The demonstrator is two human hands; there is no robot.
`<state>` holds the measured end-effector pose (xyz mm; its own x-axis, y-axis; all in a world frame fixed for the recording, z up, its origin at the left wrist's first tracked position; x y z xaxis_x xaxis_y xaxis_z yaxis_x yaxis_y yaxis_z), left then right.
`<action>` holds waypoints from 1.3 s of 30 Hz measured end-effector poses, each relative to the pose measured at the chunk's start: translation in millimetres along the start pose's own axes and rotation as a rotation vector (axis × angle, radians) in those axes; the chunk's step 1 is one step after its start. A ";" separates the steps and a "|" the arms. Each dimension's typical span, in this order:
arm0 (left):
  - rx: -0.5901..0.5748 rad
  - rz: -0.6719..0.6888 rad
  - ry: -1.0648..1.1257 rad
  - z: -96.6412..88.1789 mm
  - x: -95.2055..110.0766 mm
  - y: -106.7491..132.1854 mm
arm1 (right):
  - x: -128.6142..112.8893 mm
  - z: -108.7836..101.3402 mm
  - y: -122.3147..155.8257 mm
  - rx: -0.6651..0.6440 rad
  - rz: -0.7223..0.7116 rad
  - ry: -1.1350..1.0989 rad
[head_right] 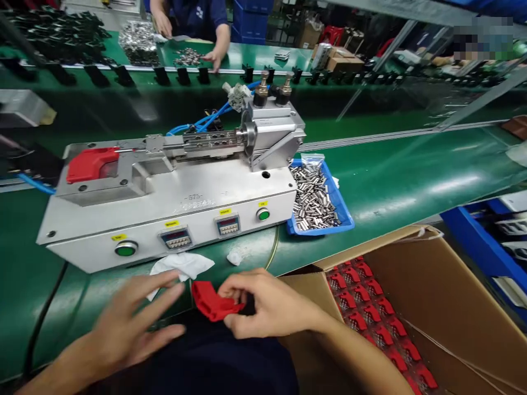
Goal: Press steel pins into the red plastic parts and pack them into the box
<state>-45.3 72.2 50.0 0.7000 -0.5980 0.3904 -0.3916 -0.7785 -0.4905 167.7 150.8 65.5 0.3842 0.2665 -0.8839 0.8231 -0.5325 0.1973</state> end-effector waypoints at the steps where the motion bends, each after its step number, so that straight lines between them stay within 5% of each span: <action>1: 0.009 0.033 0.032 3.2 7.0 -2.8 | -3.4 8.3 -8.2 -0.032 -0.048 -0.012; 4: 0.074 -0.061 0.251 12.7 8.0 -7.6 | -7.5 10.1 -15.8 0.041 -0.181 0.000; 9: 0.258 -0.740 0.754 28.9 -26.4 25.2 | 24.6 -25.5 -4.5 0.527 -0.170 0.297; 15: 0.454 -1.074 1.236 58.8 -29.5 50.8 | 70.4 -3.9 -35.6 0.398 -0.123 0.502; 23: 0.454 -1.036 1.276 54.0 -24.7 39.2 | 40.1 -6.0 -35.5 0.368 -0.144 0.166; 30: 0.380 -0.998 1.166 54.7 -23.6 36.9 | 16.1 -7.0 -30.5 0.440 -0.187 0.202; 39: 0.356 -0.997 1.151 58.1 -19.4 36.6 | 15.5 -6.6 -33.6 0.429 -0.172 0.249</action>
<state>-38.5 66.4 -20.7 -0.2998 0.1646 0.9397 0.2070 -0.9503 0.2325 148.7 178.2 47.9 0.3894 0.5340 -0.7505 0.6577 -0.7316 -0.1793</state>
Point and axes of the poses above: each hand's wrist, its own y-axis away from the middle knuckle, its own z-axis out of the palm, x = y × z, the point moved 5 cm from there along -y, towards the middle knuckle, and after that the axes turned 4 degrees about -z, right-handed, at the moved point
